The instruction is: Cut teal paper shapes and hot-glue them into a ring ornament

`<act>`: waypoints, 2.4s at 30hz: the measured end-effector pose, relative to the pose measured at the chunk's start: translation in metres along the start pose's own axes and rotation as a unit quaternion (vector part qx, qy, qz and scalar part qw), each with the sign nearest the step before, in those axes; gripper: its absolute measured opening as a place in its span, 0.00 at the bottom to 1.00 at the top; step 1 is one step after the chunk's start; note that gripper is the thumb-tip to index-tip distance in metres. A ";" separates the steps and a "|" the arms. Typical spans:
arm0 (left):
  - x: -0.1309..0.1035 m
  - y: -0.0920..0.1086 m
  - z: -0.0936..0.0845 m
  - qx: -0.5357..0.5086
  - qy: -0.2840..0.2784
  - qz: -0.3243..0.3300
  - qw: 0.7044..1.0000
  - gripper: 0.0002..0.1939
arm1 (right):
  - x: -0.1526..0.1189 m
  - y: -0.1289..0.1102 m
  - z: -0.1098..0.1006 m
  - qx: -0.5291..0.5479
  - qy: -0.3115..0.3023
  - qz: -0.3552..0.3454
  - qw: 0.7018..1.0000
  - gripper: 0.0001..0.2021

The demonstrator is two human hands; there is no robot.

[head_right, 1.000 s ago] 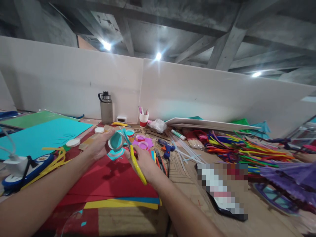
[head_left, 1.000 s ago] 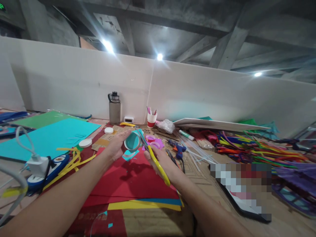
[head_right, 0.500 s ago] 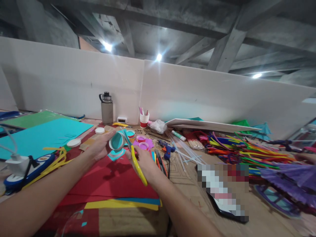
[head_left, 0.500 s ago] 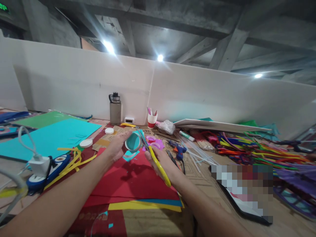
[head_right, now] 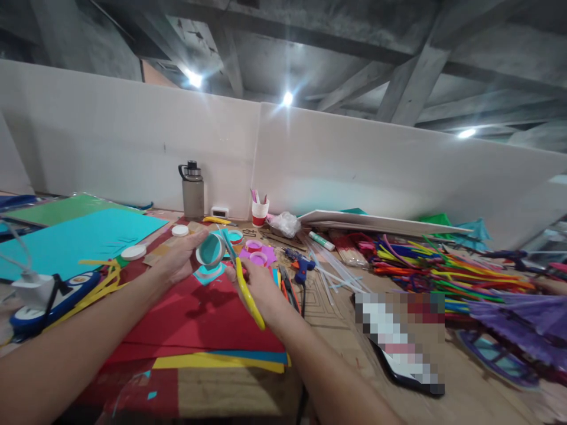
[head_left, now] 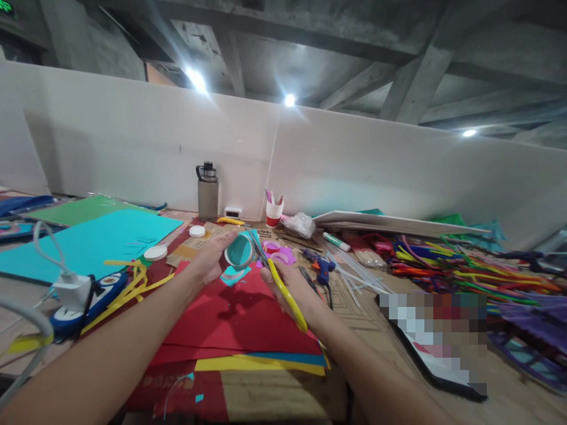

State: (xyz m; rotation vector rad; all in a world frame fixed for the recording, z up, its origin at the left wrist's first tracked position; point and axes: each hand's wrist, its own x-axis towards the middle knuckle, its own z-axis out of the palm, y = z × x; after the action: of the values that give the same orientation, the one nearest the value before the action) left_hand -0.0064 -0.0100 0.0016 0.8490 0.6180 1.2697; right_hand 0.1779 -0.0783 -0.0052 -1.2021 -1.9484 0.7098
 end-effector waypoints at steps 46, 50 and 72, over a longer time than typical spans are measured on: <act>-0.004 0.000 0.003 0.011 0.005 -0.058 0.998 0.13 | 0.000 0.005 0.001 -0.023 0.019 -0.008 1.000 0.16; -0.007 -0.003 0.009 0.012 0.039 -0.041 0.998 0.09 | 0.000 0.006 0.001 -0.028 0.018 -0.007 0.999 0.16; -0.004 0.007 0.003 0.057 -0.037 -0.011 0.998 0.09 | -0.001 0.004 0.000 -0.053 0.021 -0.028 0.998 0.16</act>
State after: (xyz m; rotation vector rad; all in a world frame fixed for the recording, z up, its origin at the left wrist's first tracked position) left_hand -0.0089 -0.0136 0.0086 0.9769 0.6442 1.1876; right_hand 0.1797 -0.0773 -0.0086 -1.2108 -1.9979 0.5530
